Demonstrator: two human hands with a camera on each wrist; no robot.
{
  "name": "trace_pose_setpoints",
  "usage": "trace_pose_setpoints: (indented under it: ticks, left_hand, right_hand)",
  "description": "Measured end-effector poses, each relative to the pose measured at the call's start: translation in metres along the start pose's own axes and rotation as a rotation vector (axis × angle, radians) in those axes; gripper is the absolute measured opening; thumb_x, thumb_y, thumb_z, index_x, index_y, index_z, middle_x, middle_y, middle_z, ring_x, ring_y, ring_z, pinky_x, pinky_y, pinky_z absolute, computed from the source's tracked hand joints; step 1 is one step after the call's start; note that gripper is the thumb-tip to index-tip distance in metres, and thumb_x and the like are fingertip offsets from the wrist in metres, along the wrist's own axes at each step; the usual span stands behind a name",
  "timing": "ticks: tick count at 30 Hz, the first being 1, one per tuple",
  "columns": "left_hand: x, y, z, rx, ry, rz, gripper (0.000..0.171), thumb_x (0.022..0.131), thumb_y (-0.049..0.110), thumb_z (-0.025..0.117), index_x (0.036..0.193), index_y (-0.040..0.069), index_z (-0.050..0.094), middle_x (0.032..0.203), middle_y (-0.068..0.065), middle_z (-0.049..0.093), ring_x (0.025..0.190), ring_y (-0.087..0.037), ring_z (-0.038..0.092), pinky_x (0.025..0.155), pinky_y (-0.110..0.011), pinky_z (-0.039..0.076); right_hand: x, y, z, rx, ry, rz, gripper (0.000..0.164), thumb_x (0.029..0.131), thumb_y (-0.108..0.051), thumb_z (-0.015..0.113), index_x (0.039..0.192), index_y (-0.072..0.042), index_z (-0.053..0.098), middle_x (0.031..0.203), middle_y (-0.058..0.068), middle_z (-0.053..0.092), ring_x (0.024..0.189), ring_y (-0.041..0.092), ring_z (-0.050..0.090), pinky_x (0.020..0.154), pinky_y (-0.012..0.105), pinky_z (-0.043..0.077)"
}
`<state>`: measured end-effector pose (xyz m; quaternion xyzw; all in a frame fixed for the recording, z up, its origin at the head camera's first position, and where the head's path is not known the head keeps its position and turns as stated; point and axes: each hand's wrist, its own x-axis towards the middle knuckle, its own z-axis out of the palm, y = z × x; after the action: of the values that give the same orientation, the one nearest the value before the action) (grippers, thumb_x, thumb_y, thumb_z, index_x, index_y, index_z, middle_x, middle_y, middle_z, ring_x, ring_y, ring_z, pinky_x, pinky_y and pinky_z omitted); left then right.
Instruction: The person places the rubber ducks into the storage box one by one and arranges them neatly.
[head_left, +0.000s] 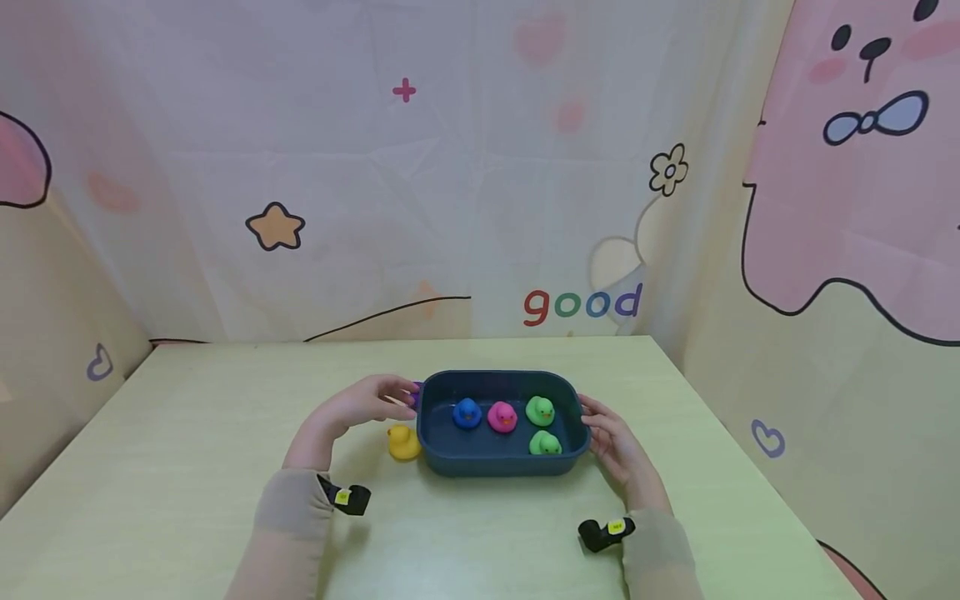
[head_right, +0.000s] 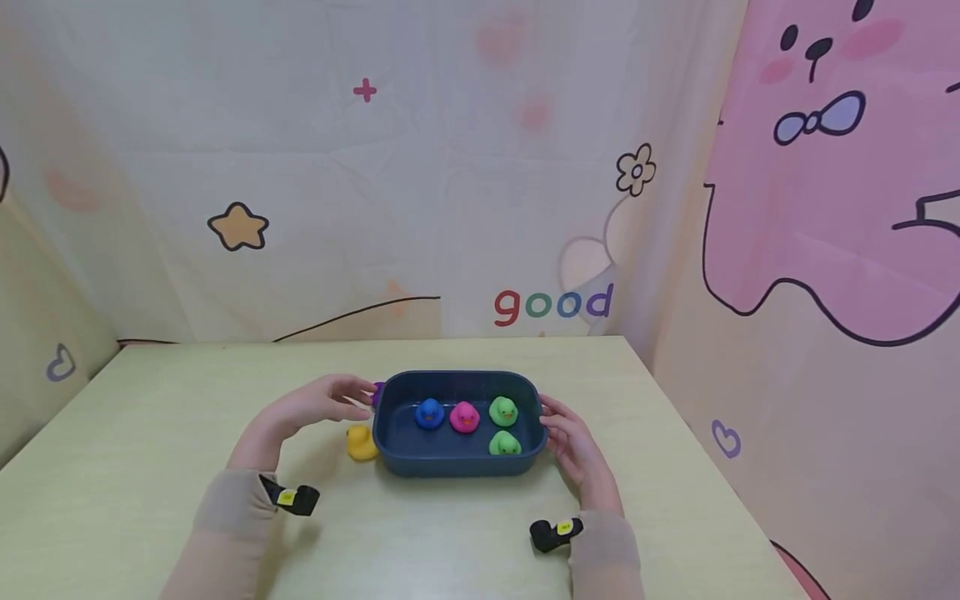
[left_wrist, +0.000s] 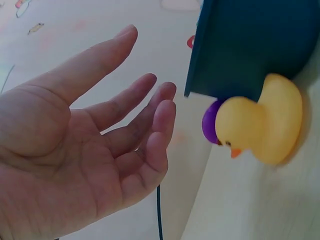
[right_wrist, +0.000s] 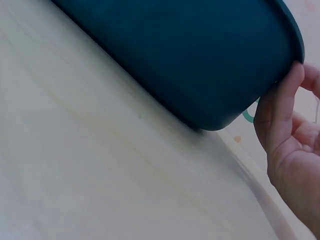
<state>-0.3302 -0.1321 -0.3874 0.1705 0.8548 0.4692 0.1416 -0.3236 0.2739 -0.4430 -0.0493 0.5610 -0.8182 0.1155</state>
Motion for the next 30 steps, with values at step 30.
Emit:
trace_pose_setpoints:
  ticks: [30]
  left_hand:
    - [0.006, -0.04, 0.005, -0.032, -0.126, -0.1, 0.055, 0.086, 0.018, 0.073, 0.136, 0.003, 0.055, 0.14, -0.018, 0.054, 0.126, -0.037, 0.052, 0.101, -0.049, 0.046]
  right_hand:
    - [0.013, 0.013, -0.013, 0.014, 0.023, -0.013, 0.033, 0.101, 0.0, 0.042, 0.11, -0.023, 0.064, 0.103, -0.003, 0.058, 0.073, 0.003, 0.062, 0.065, 0.013, 0.052]
